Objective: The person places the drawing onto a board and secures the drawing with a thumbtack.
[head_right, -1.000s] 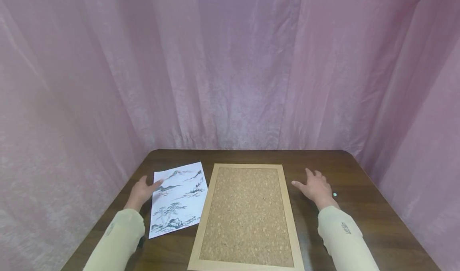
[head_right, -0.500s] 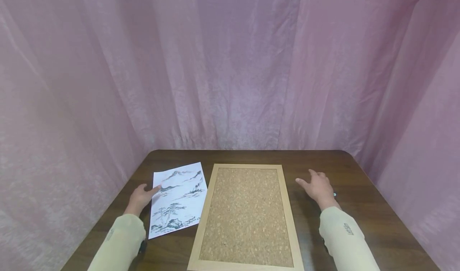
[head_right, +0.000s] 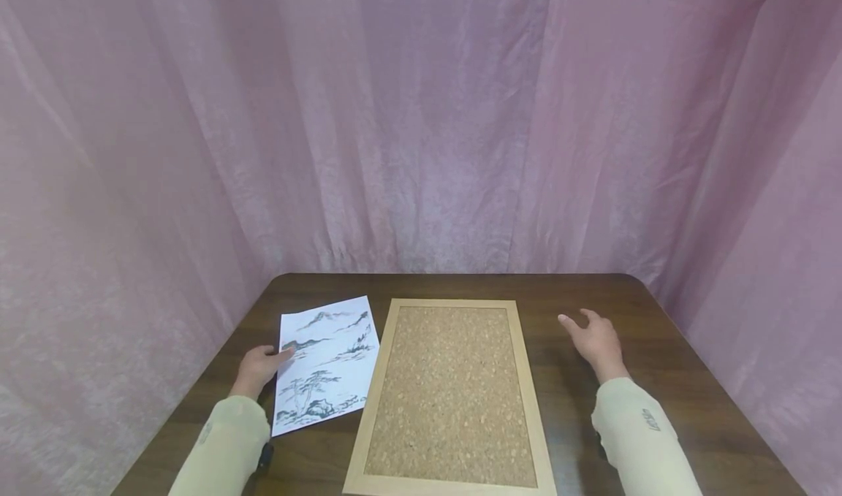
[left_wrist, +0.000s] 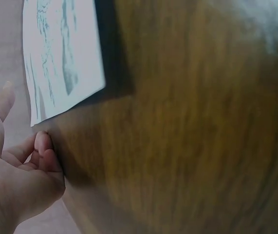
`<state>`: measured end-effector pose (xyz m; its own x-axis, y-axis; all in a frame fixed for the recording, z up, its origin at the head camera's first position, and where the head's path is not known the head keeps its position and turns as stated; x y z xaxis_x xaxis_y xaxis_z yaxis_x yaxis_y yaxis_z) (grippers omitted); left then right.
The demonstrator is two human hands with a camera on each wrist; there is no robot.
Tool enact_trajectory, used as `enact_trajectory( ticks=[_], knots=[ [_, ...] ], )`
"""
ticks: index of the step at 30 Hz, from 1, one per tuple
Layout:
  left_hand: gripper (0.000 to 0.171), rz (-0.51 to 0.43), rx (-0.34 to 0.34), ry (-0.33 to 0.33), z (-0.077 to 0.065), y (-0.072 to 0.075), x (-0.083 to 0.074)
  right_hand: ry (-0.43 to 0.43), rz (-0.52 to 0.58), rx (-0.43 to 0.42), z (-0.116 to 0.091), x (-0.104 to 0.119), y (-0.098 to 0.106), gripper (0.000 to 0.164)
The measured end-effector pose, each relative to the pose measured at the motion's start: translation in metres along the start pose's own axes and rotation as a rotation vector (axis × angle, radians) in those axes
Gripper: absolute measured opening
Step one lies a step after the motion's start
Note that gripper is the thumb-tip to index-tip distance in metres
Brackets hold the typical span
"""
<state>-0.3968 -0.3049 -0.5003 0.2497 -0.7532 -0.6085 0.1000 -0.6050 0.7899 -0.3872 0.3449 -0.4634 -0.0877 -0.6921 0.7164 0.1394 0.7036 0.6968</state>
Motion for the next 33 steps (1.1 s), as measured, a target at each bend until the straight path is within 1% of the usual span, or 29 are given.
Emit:
enact_trajectory(
  ticks=[2,6,9,12,18,23,28,33],
  knots=[
    [0.069,0.005,-0.002,0.007,-0.001,-0.001,0.001,-0.025,0.043,-0.002,0.0,-0.004,0.003,0.093],
    [0.066,0.006,0.007,0.023,0.0,-0.006,0.005,-0.067,0.121,-0.042,-0.001,-0.014,0.01,0.09],
    [0.064,0.032,-0.016,0.015,0.001,-0.007,0.005,-0.09,0.178,-0.085,-0.003,-0.023,0.016,0.086],
    [0.06,0.059,-0.047,0.004,0.002,-0.007,0.005,-0.116,0.237,-0.106,-0.007,-0.032,0.021,0.083],
    [0.056,0.051,-0.069,-0.005,0.004,-0.01,0.006,-0.159,0.314,-0.112,-0.015,-0.047,0.027,0.084],
    [0.054,0.039,-0.078,-0.01,0.004,-0.011,0.006,-0.18,0.332,-0.135,-0.019,-0.055,0.031,0.083],
    [0.052,0.026,-0.081,0.012,0.003,-0.011,0.008,-0.178,0.308,-0.153,-0.022,-0.062,0.033,0.081],
    [0.052,0.035,-0.089,0.016,0.004,-0.011,0.007,-0.207,0.283,-0.151,-0.025,-0.072,0.034,0.084]
  ],
)
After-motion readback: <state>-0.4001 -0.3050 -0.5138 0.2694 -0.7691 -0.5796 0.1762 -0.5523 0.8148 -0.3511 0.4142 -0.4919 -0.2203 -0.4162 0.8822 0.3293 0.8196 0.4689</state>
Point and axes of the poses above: each hand's wrist, its own z-axis towards the middle knuckle, its own y-axis out of the back of the hand, x = y × z, the point moved 8 cm from there along z, towards the middle knuckle, and after that the axes turned 6 degrees about z, right-handed, at the moved point
